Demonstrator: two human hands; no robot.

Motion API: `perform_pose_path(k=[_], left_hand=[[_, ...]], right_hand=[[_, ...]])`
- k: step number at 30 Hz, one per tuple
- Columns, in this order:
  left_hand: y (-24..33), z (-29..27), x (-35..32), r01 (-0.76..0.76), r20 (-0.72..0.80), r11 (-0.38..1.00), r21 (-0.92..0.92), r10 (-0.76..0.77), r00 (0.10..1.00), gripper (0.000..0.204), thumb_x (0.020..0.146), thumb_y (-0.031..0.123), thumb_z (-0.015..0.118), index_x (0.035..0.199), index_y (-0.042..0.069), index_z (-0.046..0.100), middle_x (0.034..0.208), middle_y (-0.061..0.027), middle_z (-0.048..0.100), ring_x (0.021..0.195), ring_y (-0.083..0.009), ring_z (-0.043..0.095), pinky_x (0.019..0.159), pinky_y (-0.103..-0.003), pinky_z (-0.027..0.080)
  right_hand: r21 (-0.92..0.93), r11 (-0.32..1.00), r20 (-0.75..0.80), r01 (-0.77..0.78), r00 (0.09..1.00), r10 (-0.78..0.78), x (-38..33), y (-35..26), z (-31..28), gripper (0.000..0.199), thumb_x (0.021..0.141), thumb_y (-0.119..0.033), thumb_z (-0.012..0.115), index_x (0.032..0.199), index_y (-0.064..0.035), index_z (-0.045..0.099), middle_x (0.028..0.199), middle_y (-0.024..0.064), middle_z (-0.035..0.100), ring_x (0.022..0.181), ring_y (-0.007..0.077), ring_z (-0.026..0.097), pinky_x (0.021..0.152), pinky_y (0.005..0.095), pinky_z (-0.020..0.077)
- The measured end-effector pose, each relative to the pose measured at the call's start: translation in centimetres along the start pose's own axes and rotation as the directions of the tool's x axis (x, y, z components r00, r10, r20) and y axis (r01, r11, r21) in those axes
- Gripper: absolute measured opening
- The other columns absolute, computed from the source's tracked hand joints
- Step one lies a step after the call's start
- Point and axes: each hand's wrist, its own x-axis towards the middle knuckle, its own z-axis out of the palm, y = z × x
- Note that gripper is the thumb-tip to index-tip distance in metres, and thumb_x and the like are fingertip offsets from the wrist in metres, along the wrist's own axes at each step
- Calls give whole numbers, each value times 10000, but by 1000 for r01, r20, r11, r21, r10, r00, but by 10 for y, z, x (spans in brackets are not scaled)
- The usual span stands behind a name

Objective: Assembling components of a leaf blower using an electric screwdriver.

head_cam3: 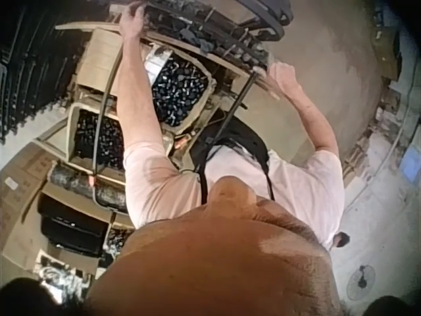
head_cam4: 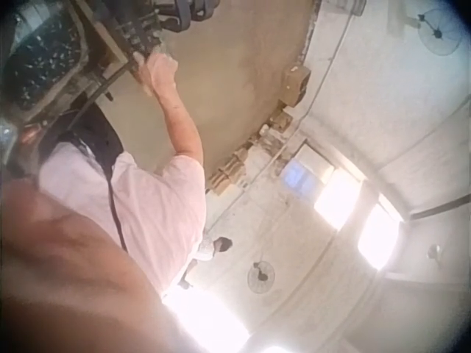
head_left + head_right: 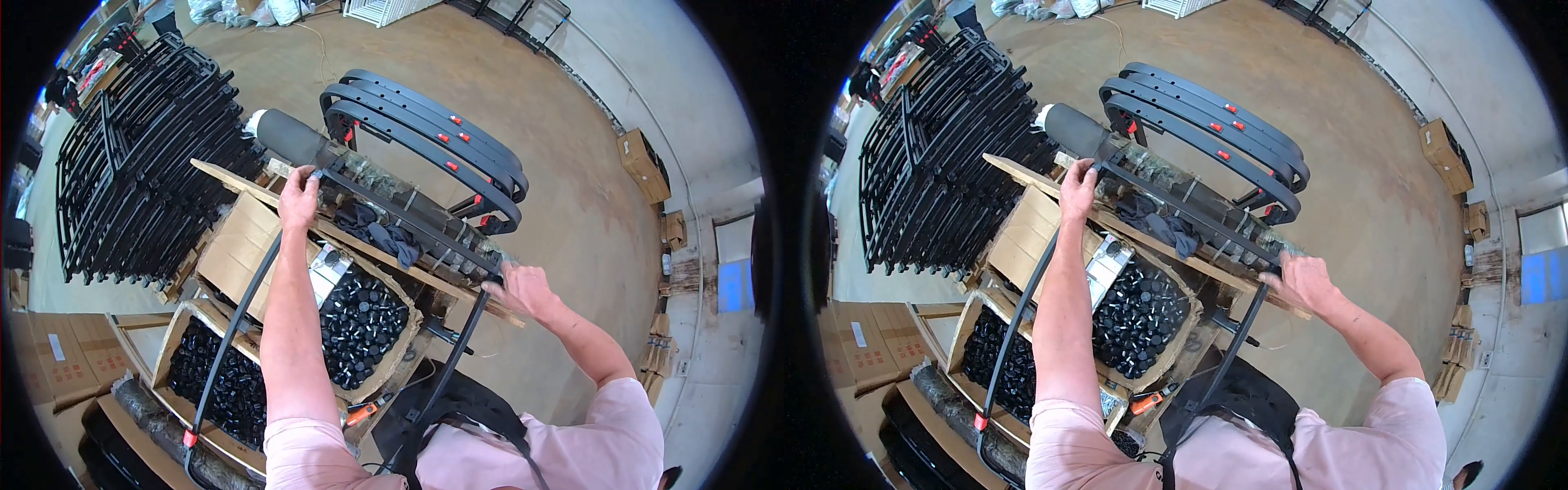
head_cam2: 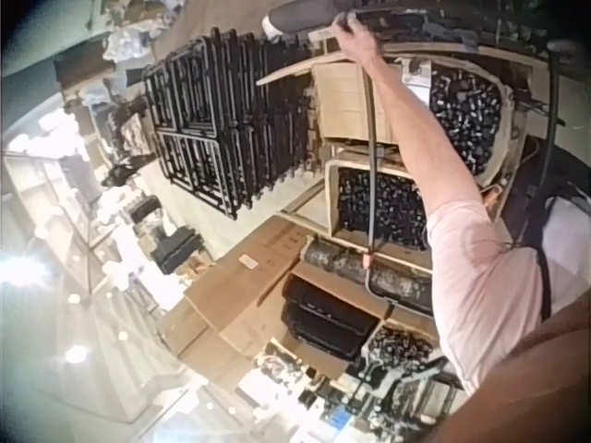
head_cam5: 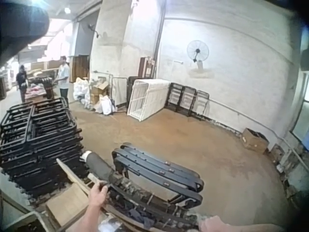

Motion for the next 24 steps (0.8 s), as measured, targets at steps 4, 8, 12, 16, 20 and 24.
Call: perform_pose_path(k=[4,8,12,16,20,24], left_hand=[[18,10,-6,-88,-40,965,246,101,994,351,967,226,742,1300,117,721,1167,-80,682,1004,-206,693,945,-349,542],[16,1,-9,-73,7,969,237,74,997,390,975,219,727,1354,130,702,1202,-84,696,1042,-195,691,958,-350,538],[8,-2,-1,-45,-39,996,76,48,998,395,983,224,708,1358,103,679,1237,-85,723,1079,-184,694,973,-357,540],[19,7,-7,-65,-44,978,198,76,996,358,957,279,755,1272,114,713,1185,-83,707,1038,-205,693,958,-363,542],[21,0,-10,-63,-48,960,275,79,996,333,940,291,765,1259,199,740,1238,-70,691,1116,-261,691,983,-393,535],[17,-1,-16,-41,14,952,304,39,999,475,1010,253,665,1481,255,604,1252,-83,747,1104,-234,722,975,-394,544]], right_hand=[[0,990,-37,144,989,-144,-1,20,21,539,971,-499,685,919,36,644,738,244,707,731,430,732,649,529,579],[-56,998,76,33,997,-29,7,6,5,454,973,-438,680,917,10,638,727,234,706,701,433,725,647,536,576],[-8,995,-12,97,995,-97,15,15,24,445,985,-424,658,971,21,652,670,243,675,631,451,699,608,545,573],[-120,992,117,-23,992,37,26,23,18,405,996,-404,645,947,-2,642,732,210,716,664,427,720,624,527,585],[-105,988,-49,117,991,-122,18,23,31,450,1012,-424,606,836,-18,685,687,194,708,637,419,718,611,514,586],[-74,993,-214,96,971,-110,6,16,28,527,1017,-439,594,678,-46,682,639,189,693,611,421,712,598,511,586]])
